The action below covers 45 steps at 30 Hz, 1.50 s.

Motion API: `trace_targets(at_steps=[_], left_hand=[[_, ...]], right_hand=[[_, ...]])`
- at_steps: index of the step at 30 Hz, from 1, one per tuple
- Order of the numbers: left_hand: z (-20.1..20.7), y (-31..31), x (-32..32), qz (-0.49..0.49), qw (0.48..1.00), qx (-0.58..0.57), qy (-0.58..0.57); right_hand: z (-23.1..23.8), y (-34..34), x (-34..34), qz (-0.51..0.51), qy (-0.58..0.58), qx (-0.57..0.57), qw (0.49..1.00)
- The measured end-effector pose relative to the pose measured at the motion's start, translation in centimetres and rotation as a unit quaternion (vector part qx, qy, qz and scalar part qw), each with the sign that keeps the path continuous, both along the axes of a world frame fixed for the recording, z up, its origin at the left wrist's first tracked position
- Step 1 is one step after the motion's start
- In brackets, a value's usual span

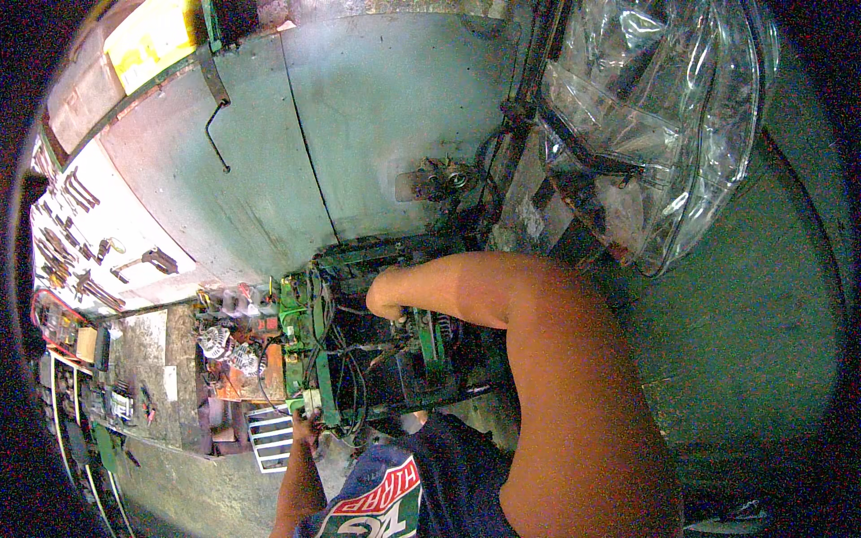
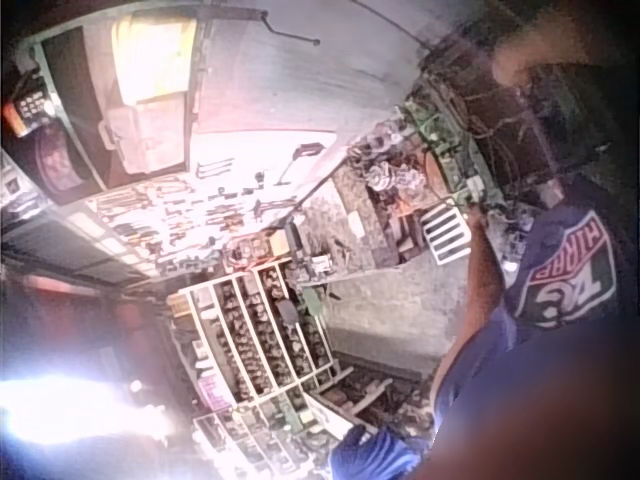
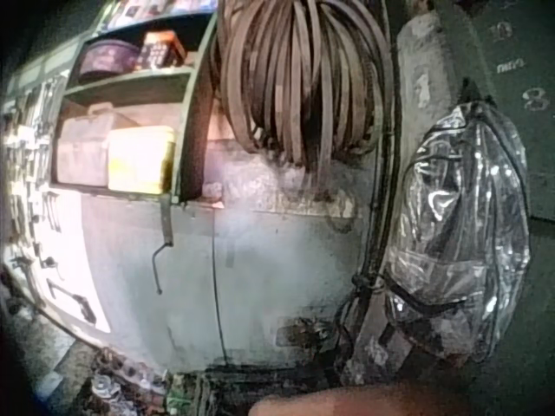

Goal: The person removes an alternator from a green engine block using a wrench and screwdriver. They then move to a workbench and disassemble the alternator, removing the rear housing and internal components.

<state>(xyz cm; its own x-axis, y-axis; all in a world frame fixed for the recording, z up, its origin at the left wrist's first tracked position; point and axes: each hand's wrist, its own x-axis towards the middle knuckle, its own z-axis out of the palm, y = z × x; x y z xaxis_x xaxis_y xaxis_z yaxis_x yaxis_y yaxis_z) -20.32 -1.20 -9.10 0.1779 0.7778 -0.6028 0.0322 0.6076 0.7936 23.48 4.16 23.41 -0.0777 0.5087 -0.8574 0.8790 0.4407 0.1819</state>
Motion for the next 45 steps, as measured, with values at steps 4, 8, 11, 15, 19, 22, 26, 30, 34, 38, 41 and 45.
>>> trace_targets(at_steps=[4, 8, 11, 15, 19, 22, 26, 30, 34, 38, 41, 45], left_hand=[[0.0, 0.0, 0.0, 0.000, 1.000, 0.003, -0.021], [-0.5, 0.2, -0.3, -0.016, 1.000, 0.007, 0.006], [-1.0, 0.4, -0.5, -0.018, 1.000, 0.002, 0.003], [-1.4, 0.5, -0.7, -0.024, 0.999, -0.008, 0.025], [-1.0, 0.9, -0.6, -0.027, 0.998, -0.056, 0.024], [-0.4, 1.1, -0.6, -0.042, 0.997, -0.066, 0.004], [-0.1, 0.9, -0.5, -0.050, 0.997, -0.051, 0.013], [-0.7, 0.7, -0.3, -0.039, 0.999, -0.009, 0.008], [-1.1, 0.7, -0.3, -0.009, 0.998, -0.051, 0.029], [-1.0, 0.6, -0.5, -0.032, 0.997, -0.038, 0.051], [-1.3, 0.6, -0.6, -0.028, 0.999, -0.029, 0.020], [-2.3, 0.5, -0.9, -0.051, 0.997, 0.050, 0.030]], right_hand=[[0.7, -0.2, -0.2, 0.003, 0.008, 0.008, 1.000], [1.4, -0.7, -0.1, 0.017, 0.037, 0.022, 0.999], [2.0, -0.9, -0.1, 0.023, 0.051, 0.021, 0.998], [3.0, -0.9, -0.3, 0.019, 0.051, 0.000, 0.999], [3.8, -1.1, -0.6, 0.017, 0.039, -0.007, 0.999], [4.2, -1.2, -0.8, 0.007, 0.035, 0.003, 0.999], [4.6, -1.3, -0.9, 0.020, 0.029, -0.003, 0.999], [4.7, -1.2, -1.1, 0.021, 0.030, -0.005, 0.999], [4.6, -1.1, -1.2, 0.033, 0.019, -0.011, 0.999], [4.4, -0.9, -1.0, 0.029, 0.032, -0.022, 0.999], [4.2, -0.9, -0.8, 0.016, 0.029, -0.033, 0.999], [3.9, -1.0, -0.8, 0.019, 0.031, -0.009, 0.999]])
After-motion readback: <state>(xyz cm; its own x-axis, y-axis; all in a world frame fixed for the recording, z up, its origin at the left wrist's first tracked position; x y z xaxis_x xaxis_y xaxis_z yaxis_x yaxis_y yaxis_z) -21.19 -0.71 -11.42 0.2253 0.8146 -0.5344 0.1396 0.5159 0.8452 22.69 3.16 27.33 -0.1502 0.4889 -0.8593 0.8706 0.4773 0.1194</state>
